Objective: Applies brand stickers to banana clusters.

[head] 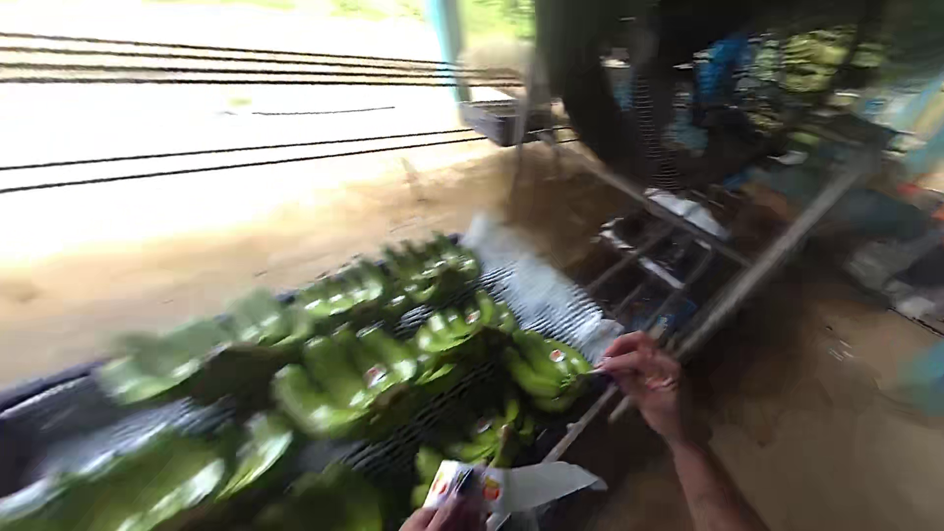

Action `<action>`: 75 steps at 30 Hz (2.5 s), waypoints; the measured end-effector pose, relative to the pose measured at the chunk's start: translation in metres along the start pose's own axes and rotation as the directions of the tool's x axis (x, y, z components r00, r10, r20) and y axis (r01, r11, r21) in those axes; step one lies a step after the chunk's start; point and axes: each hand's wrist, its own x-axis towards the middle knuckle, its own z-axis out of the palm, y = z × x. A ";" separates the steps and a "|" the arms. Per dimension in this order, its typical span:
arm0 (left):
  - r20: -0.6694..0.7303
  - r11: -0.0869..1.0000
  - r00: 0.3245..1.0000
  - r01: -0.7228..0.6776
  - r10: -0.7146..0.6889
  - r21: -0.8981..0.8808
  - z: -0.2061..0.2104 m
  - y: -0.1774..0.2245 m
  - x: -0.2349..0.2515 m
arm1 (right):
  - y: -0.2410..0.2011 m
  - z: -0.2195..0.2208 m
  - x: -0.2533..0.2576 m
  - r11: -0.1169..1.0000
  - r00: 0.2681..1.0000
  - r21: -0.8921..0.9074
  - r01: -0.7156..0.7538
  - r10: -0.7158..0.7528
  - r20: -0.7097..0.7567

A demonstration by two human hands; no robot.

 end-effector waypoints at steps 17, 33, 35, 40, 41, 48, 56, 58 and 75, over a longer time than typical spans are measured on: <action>-0.911 0.749 0.315 -0.663 0.267 -0.010 -0.182 0.055 -0.235 | 0.047 0.508 0.075 0.926 0.529 -0.131 -0.353 0.313 0.788; -0.786 0.857 0.587 -0.491 0.197 -0.152 -0.303 0.100 -0.242 | 0.031 0.607 0.034 0.812 0.432 -0.582 0.041 0.511 0.744; -0.752 0.866 0.626 -0.474 0.206 -0.157 -0.309 0.109 -0.233 | 0.016 0.599 0.035 0.898 0.517 -0.440 -0.007 0.380 0.767; -0.662 0.873 0.716 -0.447 0.220 -0.193 -0.308 0.129 -0.205 | -0.086 0.573 0.030 0.926 0.450 0.377 -0.015 -0.331 0.830; -0.639 0.874 0.735 -0.443 0.224 -0.203 -0.307 0.132 -0.199 | -0.105 0.569 0.031 0.878 0.401 0.478 0.015 -0.444 0.802; -0.336 0.772 0.895 -0.430 0.295 -0.468 -0.309 0.133 -0.180 | -0.134 0.543 0.033 0.802 0.173 0.583 0.132 -0.598 0.783; -0.357 0.779 0.928 -0.302 0.108 -0.549 -0.306 0.143 -0.177 | -0.137 0.528 0.031 0.830 0.137 0.538 0.149 -0.556 0.820; -0.361 0.787 0.924 -0.313 0.123 -0.532 -0.309 0.143 -0.176 | -0.137 0.529 0.035 0.832 0.133 0.533 0.150 -0.552 0.824; -0.442 0.752 0.893 -0.350 0.087 -0.559 -0.332 0.138 -0.160 | -0.085 0.564 0.078 0.907 0.585 0.313 0.282 -0.421 0.693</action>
